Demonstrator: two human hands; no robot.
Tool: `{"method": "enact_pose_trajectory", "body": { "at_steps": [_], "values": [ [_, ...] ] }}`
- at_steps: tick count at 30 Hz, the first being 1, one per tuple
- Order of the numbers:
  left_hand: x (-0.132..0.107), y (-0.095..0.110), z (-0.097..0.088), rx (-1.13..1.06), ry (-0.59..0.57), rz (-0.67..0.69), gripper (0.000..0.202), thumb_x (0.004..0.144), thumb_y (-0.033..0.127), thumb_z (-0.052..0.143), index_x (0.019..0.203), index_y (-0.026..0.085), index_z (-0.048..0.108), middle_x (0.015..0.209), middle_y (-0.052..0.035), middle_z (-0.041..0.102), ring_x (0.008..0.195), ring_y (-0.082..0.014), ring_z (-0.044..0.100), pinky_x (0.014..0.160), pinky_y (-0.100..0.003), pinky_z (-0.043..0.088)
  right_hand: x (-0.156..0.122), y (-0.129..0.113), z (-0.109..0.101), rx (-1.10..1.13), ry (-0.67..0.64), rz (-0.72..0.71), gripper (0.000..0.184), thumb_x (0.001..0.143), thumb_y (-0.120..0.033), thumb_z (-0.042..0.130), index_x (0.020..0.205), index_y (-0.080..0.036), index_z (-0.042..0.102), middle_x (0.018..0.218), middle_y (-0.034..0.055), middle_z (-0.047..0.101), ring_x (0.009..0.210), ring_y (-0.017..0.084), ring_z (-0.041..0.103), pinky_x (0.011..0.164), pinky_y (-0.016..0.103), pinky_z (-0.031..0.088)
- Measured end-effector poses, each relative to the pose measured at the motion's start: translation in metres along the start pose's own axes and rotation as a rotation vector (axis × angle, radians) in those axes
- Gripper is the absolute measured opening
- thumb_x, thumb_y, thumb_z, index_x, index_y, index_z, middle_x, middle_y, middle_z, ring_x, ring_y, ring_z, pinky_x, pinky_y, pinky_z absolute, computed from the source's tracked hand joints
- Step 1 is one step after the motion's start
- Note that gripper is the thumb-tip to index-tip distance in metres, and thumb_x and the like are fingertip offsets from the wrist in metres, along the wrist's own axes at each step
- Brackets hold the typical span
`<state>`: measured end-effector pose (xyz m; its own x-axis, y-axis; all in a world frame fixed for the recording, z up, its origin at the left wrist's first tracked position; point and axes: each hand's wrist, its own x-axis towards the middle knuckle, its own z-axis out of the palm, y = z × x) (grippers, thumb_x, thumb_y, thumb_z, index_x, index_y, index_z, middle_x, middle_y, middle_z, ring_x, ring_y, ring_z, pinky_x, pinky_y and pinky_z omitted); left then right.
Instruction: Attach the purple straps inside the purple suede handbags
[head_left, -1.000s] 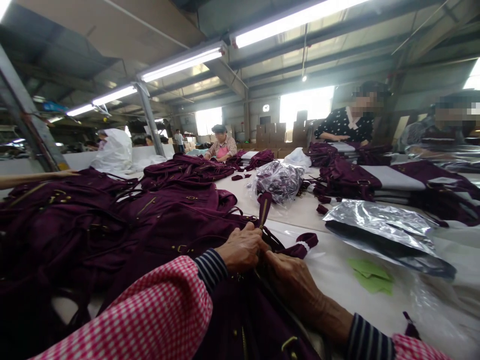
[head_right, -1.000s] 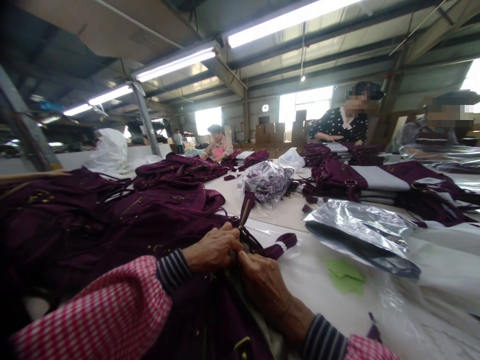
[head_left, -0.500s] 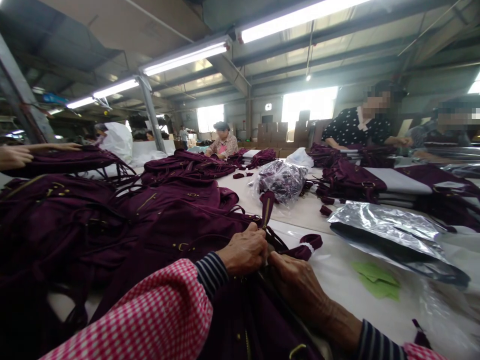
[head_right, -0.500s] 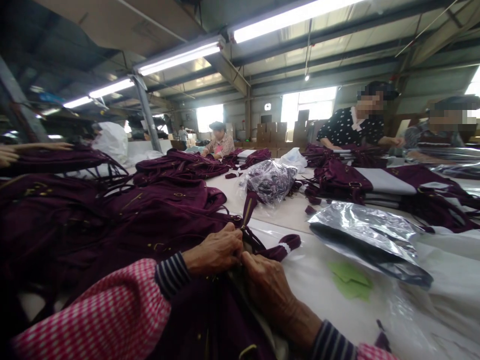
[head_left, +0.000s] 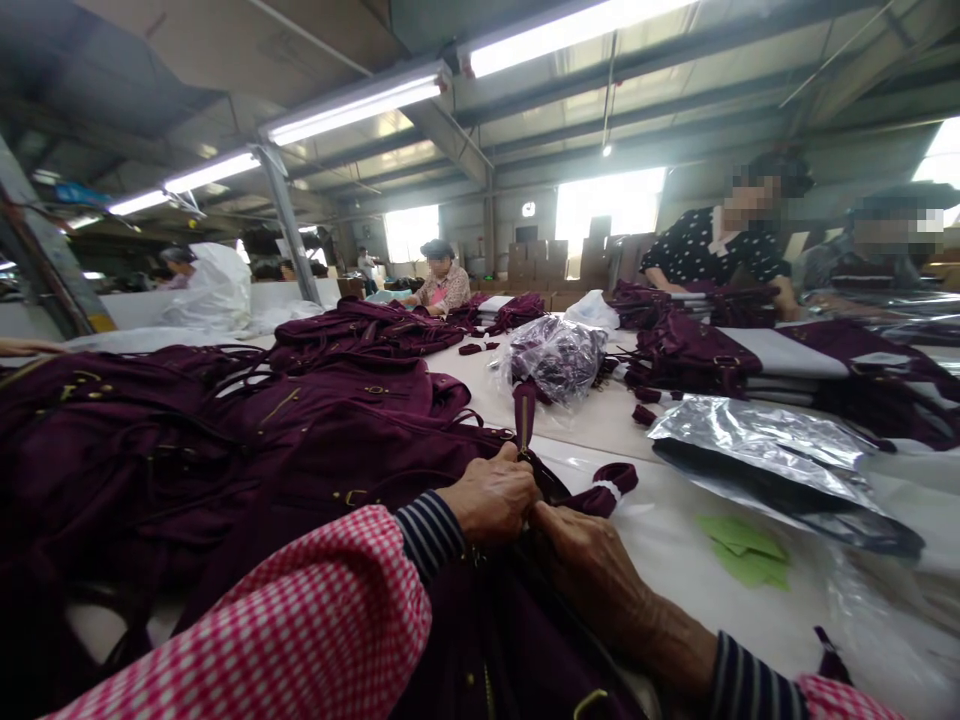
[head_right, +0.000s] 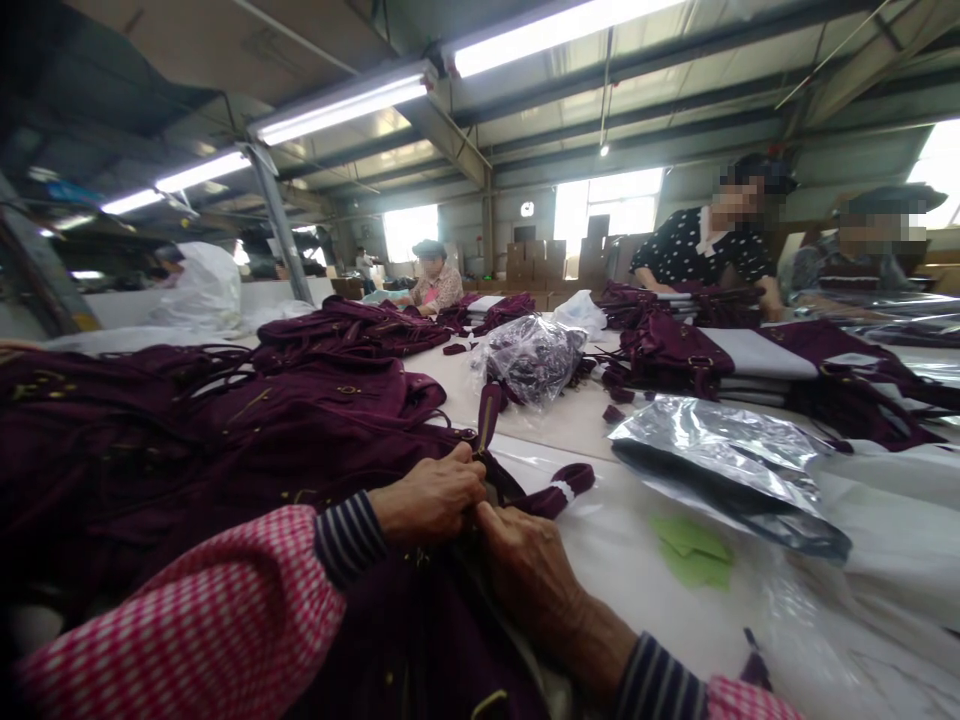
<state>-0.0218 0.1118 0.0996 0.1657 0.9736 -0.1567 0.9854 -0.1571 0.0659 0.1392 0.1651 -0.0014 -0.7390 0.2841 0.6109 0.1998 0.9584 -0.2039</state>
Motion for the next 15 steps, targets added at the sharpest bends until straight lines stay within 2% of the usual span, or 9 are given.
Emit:
{"method": "enact_pose_trajectory", "body": {
  "at_steps": [5,15],
  "values": [
    [0.0,-0.008,0.007,-0.059,0.041,-0.032,0.004,0.085,0.021,0.057,0.086,0.023,0.054,0.102,-0.0031,0.062,0.112,-0.0242,0.053,0.078,-0.031,0.045,-0.001,-0.002,0.0,-0.014,-0.009,0.018,0.014,0.088,-0.008,0.046,0.084,-0.018,0.054,0.068,0.0042,0.063,0.058,0.017,0.057,0.056,0.03,0.03],
    [0.003,-0.015,0.008,-0.201,0.05,-0.047,0.005,0.079,0.024,0.06,0.081,0.021,0.058,0.097,-0.004,0.059,0.102,-0.024,0.054,0.077,-0.03,0.045,0.001,-0.003,0.001,-0.001,-0.012,0.05,0.013,0.09,-0.012,0.045,0.089,-0.018,0.056,0.072,0.0049,0.067,0.06,0.018,0.059,0.058,0.031,0.028]
  ]
}}
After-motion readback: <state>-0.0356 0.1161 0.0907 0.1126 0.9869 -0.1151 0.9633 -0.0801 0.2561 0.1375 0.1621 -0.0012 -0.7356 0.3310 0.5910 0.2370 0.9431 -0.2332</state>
